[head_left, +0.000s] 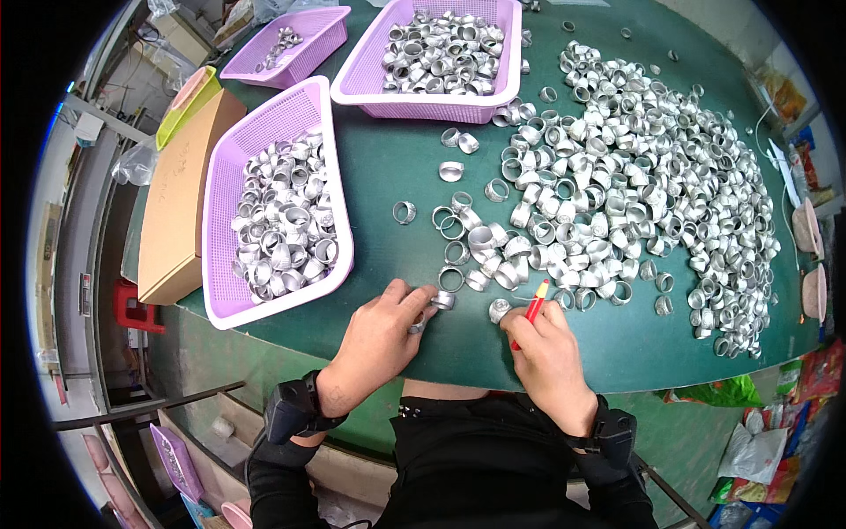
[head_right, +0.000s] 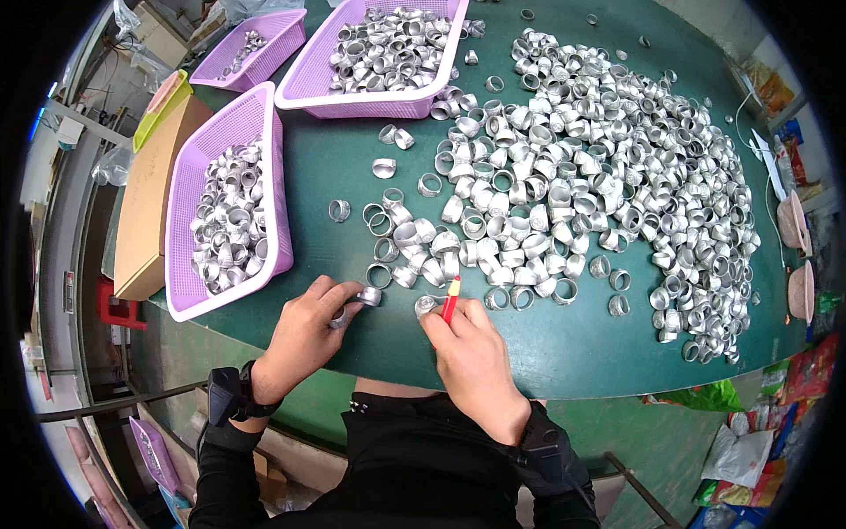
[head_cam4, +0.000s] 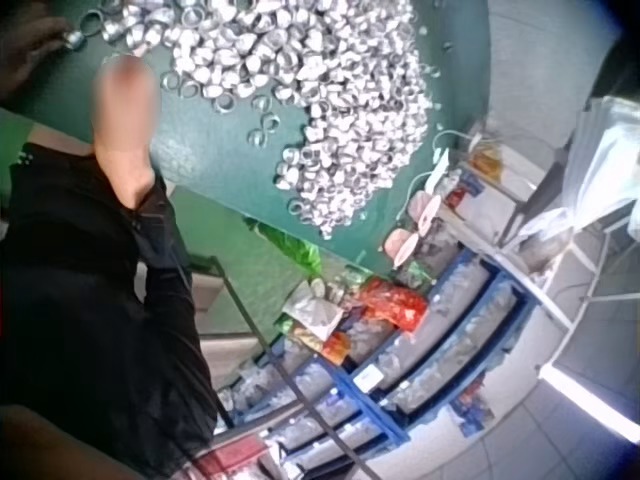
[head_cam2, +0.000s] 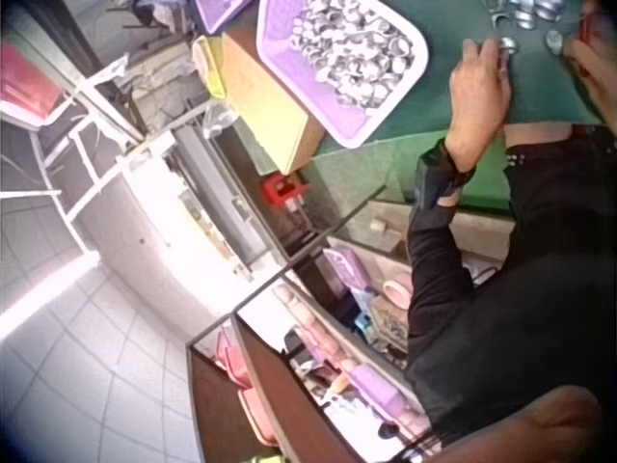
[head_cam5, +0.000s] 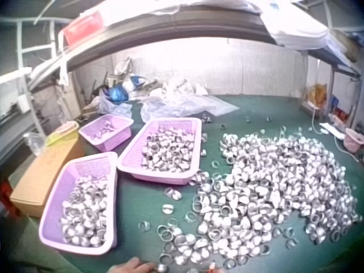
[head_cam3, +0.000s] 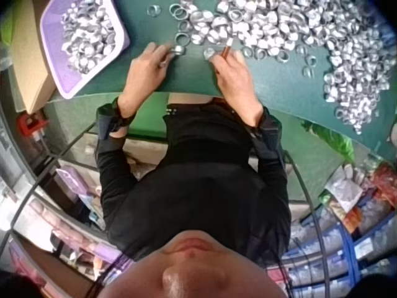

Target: The person is sorting and inspecting small metal ring components at a workstation, occasionally using a red pencil to mark or point at them.

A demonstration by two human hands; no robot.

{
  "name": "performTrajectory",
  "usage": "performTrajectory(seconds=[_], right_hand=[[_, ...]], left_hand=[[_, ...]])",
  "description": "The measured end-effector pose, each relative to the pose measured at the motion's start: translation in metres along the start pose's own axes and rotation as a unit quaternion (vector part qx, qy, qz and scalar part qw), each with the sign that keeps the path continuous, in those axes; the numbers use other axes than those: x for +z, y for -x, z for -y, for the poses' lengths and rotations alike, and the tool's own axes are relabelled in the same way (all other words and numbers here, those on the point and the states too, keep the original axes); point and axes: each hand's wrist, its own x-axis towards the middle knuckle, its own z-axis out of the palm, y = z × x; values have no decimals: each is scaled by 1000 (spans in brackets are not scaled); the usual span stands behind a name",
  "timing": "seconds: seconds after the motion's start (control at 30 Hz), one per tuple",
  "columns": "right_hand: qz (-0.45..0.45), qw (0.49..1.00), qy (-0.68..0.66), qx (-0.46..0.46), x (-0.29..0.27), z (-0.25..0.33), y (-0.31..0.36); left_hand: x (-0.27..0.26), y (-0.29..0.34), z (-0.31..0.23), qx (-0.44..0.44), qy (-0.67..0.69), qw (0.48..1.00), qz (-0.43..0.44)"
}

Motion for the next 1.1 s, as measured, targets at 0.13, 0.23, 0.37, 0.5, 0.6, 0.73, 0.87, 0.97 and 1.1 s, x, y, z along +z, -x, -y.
performTrajectory(seconds=[0.13,0.23,0.37,0.5,0.6,0.73,0.87,0.97,1.1], right_hand=[[66,998,-8,2,-13,-3,10],[-21,993,-92,74,-11,9,4],[29,996,-87,19,18,13,-9],[23,998,-46,36,16,10,-7],[41,997,-28,54,6,14,-4],[60,996,-64,-2,7,14,-12],[76,994,-79,9,10,14,-9],[49,996,-64,32,0,11,2],[37,996,-64,58,-10,-3,20]], left_hand=[[2,5,1,64,-38,997,23],[1,12,-2,84,-34,994,54],[6,18,1,121,-78,987,76],[5,17,-2,100,-30,991,85],[2,25,6,92,50,993,54],[-16,25,14,-199,453,862,115],[-18,31,35,-271,574,760,141],[-12,22,15,-145,365,916,77],[3,15,-6,-21,46,999,16]])
